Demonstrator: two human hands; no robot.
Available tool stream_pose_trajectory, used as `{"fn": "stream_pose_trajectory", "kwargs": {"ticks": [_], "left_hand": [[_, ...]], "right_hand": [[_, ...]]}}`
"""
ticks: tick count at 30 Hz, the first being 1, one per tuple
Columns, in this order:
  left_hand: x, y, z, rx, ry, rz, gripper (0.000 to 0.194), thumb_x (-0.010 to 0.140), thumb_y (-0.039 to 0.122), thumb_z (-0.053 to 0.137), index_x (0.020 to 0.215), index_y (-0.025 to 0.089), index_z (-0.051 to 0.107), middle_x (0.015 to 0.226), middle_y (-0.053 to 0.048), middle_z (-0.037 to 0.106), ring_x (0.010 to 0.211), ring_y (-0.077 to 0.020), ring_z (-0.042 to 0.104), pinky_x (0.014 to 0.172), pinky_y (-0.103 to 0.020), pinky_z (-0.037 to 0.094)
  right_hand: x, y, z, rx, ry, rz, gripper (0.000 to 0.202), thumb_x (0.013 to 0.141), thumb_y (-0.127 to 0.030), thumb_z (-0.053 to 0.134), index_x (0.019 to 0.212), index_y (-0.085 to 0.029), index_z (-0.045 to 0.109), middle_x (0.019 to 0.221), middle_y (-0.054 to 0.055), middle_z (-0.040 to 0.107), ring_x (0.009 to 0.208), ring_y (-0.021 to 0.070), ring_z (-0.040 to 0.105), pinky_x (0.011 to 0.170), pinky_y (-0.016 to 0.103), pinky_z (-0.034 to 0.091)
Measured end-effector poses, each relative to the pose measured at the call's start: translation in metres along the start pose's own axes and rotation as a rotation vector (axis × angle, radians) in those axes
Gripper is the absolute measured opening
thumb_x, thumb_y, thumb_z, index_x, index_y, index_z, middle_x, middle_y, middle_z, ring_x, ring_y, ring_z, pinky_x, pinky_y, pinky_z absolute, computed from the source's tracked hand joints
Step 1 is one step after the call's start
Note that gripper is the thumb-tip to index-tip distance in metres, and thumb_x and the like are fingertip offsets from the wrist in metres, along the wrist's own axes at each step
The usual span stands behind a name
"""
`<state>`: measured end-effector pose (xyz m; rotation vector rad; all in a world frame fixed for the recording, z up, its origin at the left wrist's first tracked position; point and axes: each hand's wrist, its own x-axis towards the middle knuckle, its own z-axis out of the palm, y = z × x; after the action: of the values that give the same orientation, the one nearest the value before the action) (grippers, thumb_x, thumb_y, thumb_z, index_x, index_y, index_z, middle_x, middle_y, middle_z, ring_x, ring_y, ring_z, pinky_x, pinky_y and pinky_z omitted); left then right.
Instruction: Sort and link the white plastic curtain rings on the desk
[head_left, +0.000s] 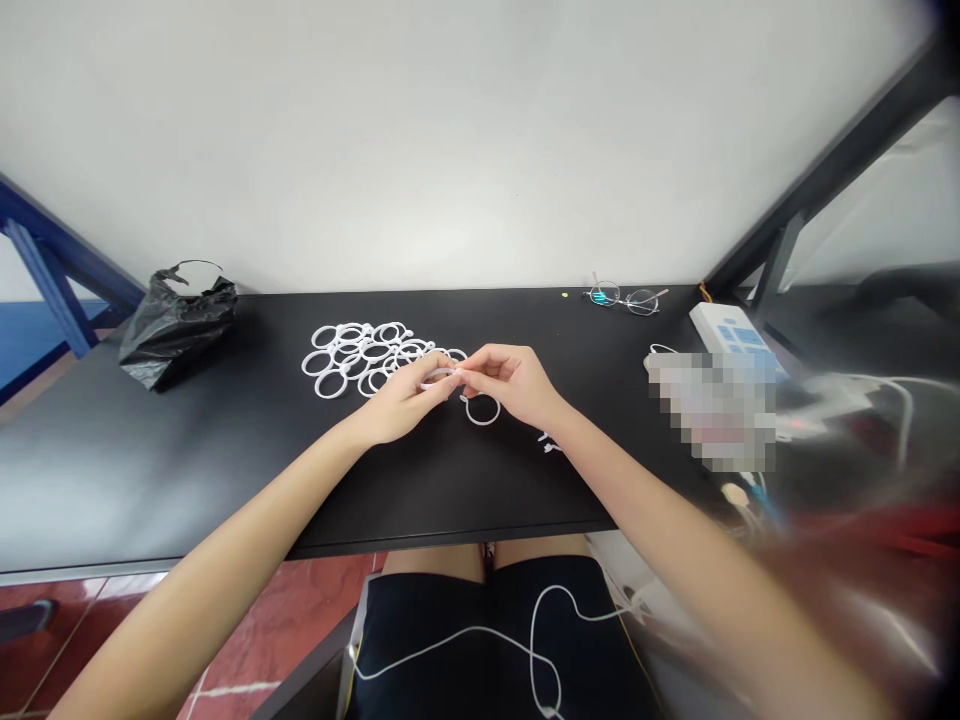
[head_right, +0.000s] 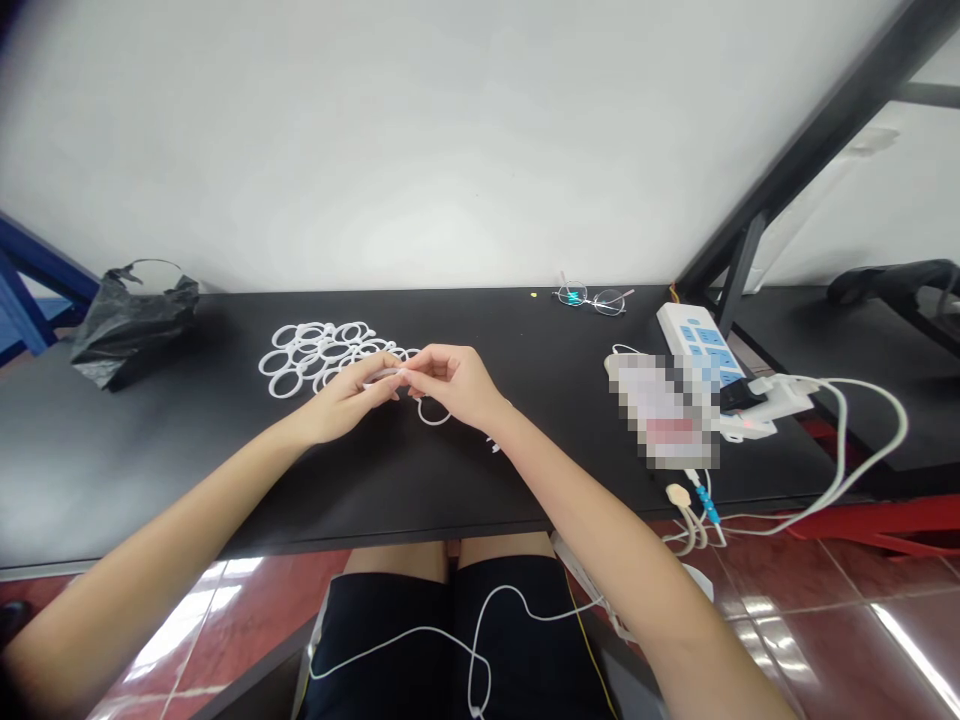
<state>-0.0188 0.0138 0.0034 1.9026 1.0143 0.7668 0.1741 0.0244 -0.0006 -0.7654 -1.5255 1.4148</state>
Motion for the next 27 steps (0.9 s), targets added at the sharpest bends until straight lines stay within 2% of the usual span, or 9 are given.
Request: {"fn": "stream_pose_trajectory", "kwargs": {"ticks": [8, 12, 16, 20, 27], "left_hand": [[-0.001, 0.001, 0.001, 0.081, 0.104, 0.017, 0.03, 0.092, 0.048, 0.05, 0.094, 0.019, 0.057, 0.076, 0.0, 0.058, 0.064, -0.0127, 0.05, 0.063, -0.026, 0.042], [-0.002, 0.002, -0.002, 0.301, 0.177, 0.046, 0.025, 0.092, 0.043, 0.05, 0.095, 0.019, 0.056, 0.071, 0.001, 0.053, 0.062, -0.0128, 0.048, 0.062, -0.026, 0.039], [0.0, -0.003, -0.006, 0.568, 0.213, 0.112, 0.023, 0.09, 0.04, 0.052, 0.09, 0.018, 0.054, 0.075, -0.002, 0.054, 0.069, -0.0167, 0.051, 0.066, -0.029, 0.04], [0.002, -0.008, -0.007, 0.68, 0.197, 0.113, 0.02, 0.089, 0.038, 0.053, 0.09, 0.018, 0.054, 0.076, -0.003, 0.055, 0.072, -0.0188, 0.052, 0.066, -0.03, 0.04], [0.002, -0.014, -0.008, 0.717, 0.154, 0.111, 0.015, 0.087, 0.033, 0.055, 0.089, 0.019, 0.054, 0.075, -0.002, 0.054, 0.072, -0.019, 0.053, 0.066, -0.03, 0.04]], "right_hand": [[0.0, -0.002, -0.001, -0.067, 0.005, 0.013, 0.034, 0.068, -0.042, 0.081, 0.086, -0.016, 0.068, 0.078, 0.003, 0.071, 0.069, 0.0148, 0.068, 0.071, 0.031, 0.059], [-0.001, -0.001, -0.003, -0.142, 0.007, 0.004, 0.03, 0.072, -0.037, 0.078, 0.091, -0.016, 0.067, 0.078, 0.004, 0.071, 0.072, 0.0165, 0.069, 0.073, 0.032, 0.058], [-0.004, 0.002, -0.002, -0.356, -0.01, -0.054, 0.018, 0.077, -0.026, 0.071, 0.091, -0.016, 0.068, 0.077, 0.003, 0.07, 0.068, 0.0152, 0.067, 0.069, 0.03, 0.056], [-0.006, 0.005, -0.002, -0.55, -0.093, -0.109, 0.018, 0.078, -0.017, 0.066, 0.095, -0.017, 0.069, 0.077, 0.001, 0.07, 0.067, 0.0135, 0.065, 0.069, 0.028, 0.054], [-0.004, 0.008, -0.004, -0.659, -0.145, -0.141, 0.016, 0.076, -0.014, 0.068, 0.091, -0.019, 0.069, 0.08, 0.002, 0.07, 0.073, 0.0142, 0.066, 0.073, 0.029, 0.054]]}}
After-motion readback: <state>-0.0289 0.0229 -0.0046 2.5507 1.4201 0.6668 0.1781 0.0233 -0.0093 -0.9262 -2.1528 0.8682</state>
